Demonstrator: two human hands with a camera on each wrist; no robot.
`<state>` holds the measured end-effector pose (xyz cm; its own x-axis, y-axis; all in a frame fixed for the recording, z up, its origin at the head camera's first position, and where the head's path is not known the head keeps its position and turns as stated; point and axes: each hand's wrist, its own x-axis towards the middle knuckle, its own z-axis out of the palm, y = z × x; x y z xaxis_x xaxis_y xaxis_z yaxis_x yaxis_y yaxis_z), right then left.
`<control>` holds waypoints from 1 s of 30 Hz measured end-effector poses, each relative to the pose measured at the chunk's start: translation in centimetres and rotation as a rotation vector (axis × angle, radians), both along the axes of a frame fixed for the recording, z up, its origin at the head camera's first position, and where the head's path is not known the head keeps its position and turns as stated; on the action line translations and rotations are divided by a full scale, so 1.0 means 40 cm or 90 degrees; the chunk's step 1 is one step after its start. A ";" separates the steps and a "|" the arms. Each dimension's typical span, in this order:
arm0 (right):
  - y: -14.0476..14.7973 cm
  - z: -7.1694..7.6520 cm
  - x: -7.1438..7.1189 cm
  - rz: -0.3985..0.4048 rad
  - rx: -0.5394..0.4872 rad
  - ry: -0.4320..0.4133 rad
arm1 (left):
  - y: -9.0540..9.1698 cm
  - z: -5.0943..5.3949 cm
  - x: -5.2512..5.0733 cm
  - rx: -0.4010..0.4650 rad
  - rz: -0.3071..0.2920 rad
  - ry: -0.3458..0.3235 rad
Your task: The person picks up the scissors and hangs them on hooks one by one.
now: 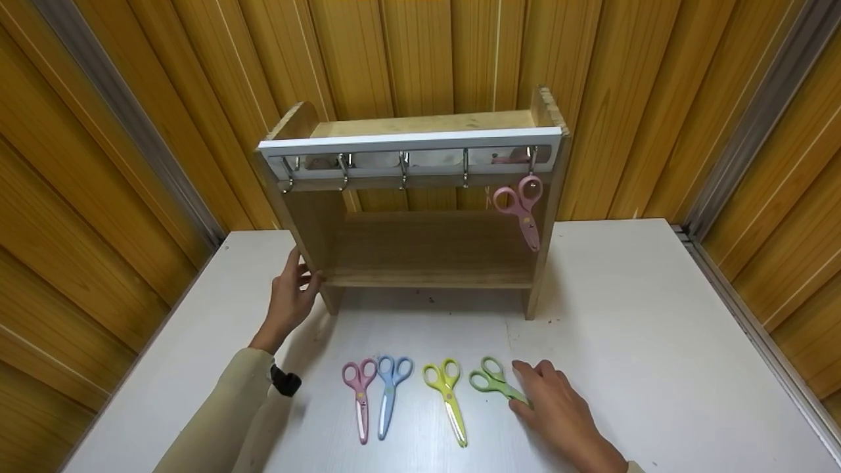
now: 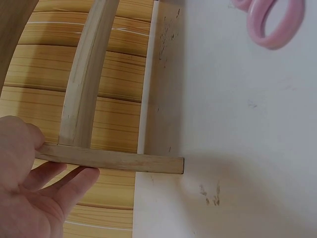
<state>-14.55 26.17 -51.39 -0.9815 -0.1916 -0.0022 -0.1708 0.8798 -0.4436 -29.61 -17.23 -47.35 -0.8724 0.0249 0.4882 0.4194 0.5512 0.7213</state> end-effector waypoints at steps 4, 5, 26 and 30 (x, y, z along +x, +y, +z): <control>0.005 -0.001 -0.007 -0.003 -0.002 0.001 | 0.000 0.000 -0.001 -0.002 -0.002 0.006; 0.005 0.000 -0.009 -0.007 -0.002 -0.005 | -0.001 0.000 -0.001 0.001 -0.003 0.005; 0.003 0.003 -0.022 -0.034 0.000 -0.034 | 0.000 -0.002 -0.001 0.008 -0.002 -0.015; 0.006 0.003 -0.020 -0.023 -0.011 -0.021 | 0.001 0.001 0.001 0.006 0.004 -0.024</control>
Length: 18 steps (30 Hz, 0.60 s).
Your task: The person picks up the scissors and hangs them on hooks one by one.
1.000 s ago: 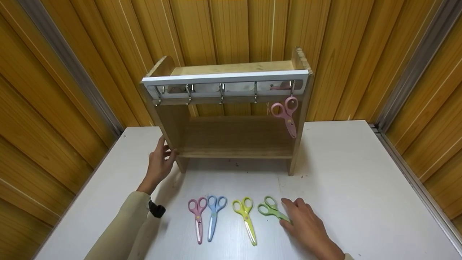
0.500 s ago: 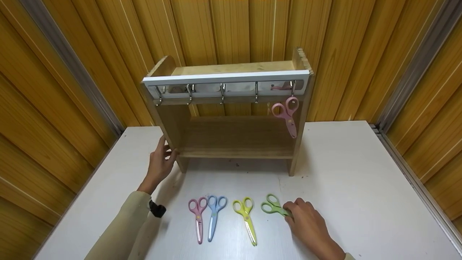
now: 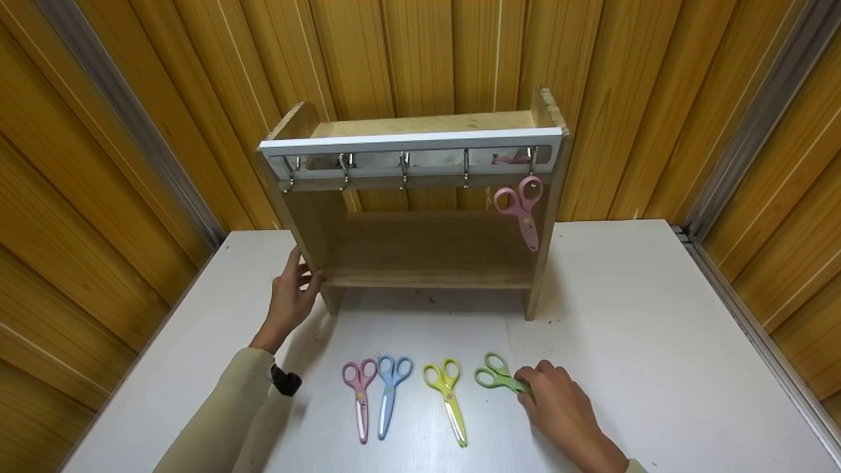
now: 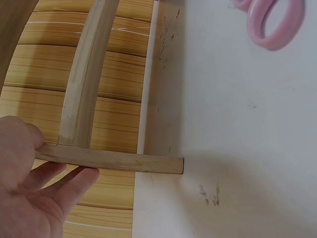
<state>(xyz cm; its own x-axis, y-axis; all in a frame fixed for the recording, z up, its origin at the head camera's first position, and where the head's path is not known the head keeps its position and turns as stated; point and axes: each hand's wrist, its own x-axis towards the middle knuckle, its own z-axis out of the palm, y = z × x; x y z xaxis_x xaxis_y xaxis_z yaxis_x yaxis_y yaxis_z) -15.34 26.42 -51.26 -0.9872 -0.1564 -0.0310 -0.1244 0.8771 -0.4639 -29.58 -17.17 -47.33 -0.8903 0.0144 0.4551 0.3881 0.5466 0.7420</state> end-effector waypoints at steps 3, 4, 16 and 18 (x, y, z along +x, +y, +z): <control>0.002 0.002 0.002 0.006 -0.008 0.008 | 0.001 0.002 0.000 -0.006 0.008 -0.006; 0.002 0.003 0.001 0.009 -0.010 0.010 | 0.001 0.002 0.000 -0.007 0.011 -0.007; 0.005 0.024 -0.010 0.013 -0.008 -0.007 | 0.004 -0.001 -0.002 -0.006 0.009 -0.008; 0.004 0.026 -0.012 0.009 -0.010 -0.020 | 0.003 -0.001 -0.002 -0.003 0.006 -0.005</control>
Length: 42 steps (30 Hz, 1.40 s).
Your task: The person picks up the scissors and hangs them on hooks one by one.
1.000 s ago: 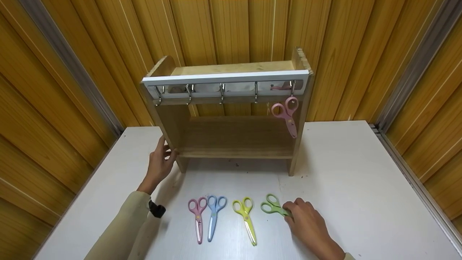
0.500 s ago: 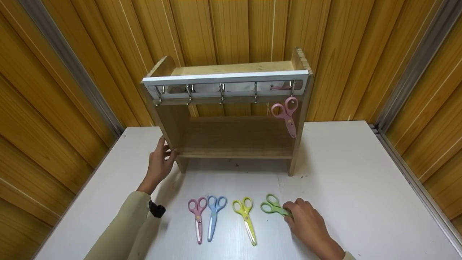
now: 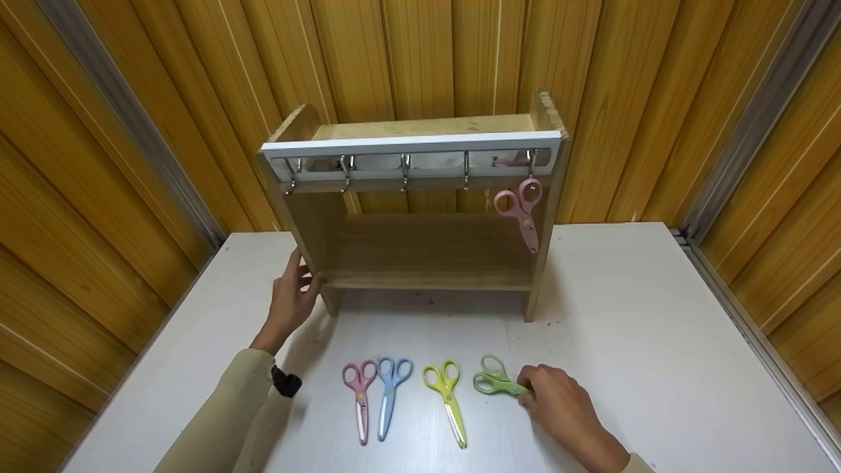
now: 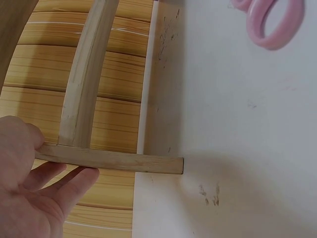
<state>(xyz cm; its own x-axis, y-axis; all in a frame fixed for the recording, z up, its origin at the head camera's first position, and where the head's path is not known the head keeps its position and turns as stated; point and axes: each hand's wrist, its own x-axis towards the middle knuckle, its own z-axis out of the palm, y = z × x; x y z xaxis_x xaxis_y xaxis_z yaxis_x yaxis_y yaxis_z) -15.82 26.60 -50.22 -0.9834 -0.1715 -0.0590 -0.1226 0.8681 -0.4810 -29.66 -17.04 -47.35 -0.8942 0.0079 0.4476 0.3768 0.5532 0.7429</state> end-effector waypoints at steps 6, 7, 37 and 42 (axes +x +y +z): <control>0.000 0.015 -0.003 0.011 0.002 0.006 | -0.003 0.001 0.002 0.009 -0.010 -0.003; 0.000 0.020 -0.004 0.017 0.003 0.018 | -0.003 0.002 0.002 0.010 -0.010 -0.005; -0.050 0.308 -0.064 0.064 -0.111 0.436 | -0.005 -0.001 0.002 -0.003 -0.003 0.026; -0.068 0.332 -0.080 0.042 -0.146 0.462 | -0.001 0.001 0.001 -0.008 0.003 0.014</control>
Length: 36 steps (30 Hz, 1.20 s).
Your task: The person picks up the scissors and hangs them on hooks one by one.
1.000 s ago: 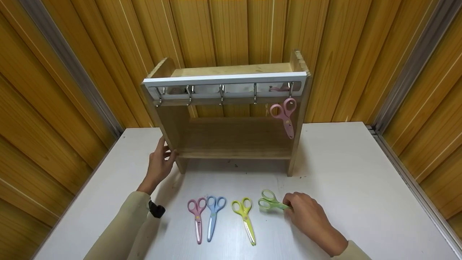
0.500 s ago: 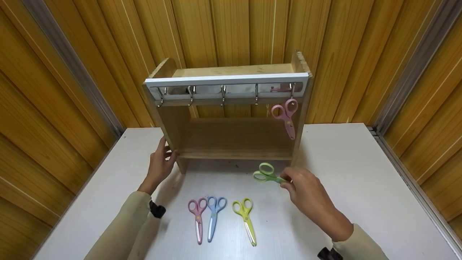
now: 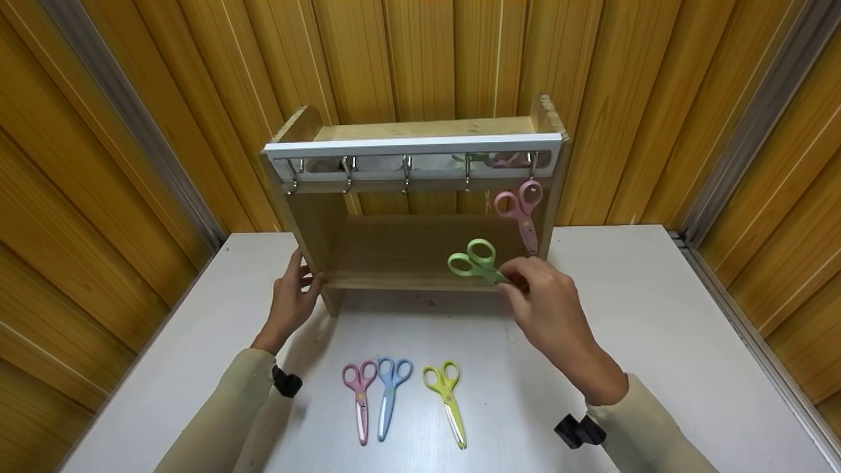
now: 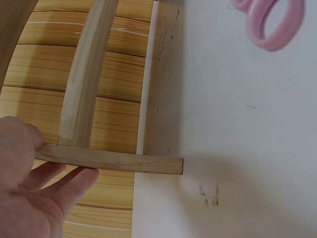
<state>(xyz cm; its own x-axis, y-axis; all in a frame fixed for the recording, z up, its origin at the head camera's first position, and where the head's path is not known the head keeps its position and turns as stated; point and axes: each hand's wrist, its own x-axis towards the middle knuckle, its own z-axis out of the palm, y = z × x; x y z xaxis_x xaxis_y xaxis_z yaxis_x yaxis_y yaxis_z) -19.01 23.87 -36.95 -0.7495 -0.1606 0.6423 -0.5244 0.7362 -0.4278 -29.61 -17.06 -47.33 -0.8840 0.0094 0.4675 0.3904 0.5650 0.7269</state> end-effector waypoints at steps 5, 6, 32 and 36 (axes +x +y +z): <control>-0.018 0.014 -0.018 -0.007 -0.029 0.017 | 0.001 0.002 -0.001 0.000 0.004 -0.007; -0.021 0.017 -0.021 -0.008 -0.035 0.017 | 0.000 0.002 -0.001 0.001 0.005 -0.009; -0.106 0.044 -0.106 -0.016 -0.200 -0.028 | -0.001 -0.006 -0.003 0.010 -0.009 0.013; -0.118 0.042 -0.111 -0.026 -0.221 -0.037 | -0.003 -0.005 -0.004 0.014 -0.011 0.014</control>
<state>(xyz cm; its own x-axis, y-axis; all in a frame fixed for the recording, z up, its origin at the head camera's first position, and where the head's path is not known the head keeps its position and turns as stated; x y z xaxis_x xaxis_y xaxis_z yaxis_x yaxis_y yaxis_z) -23.46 19.15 -35.27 -0.7879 0.0915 0.6090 -0.4642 0.5615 -0.6850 -29.77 -17.16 -47.53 -0.8732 0.0145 0.4871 0.4162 0.5420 0.7301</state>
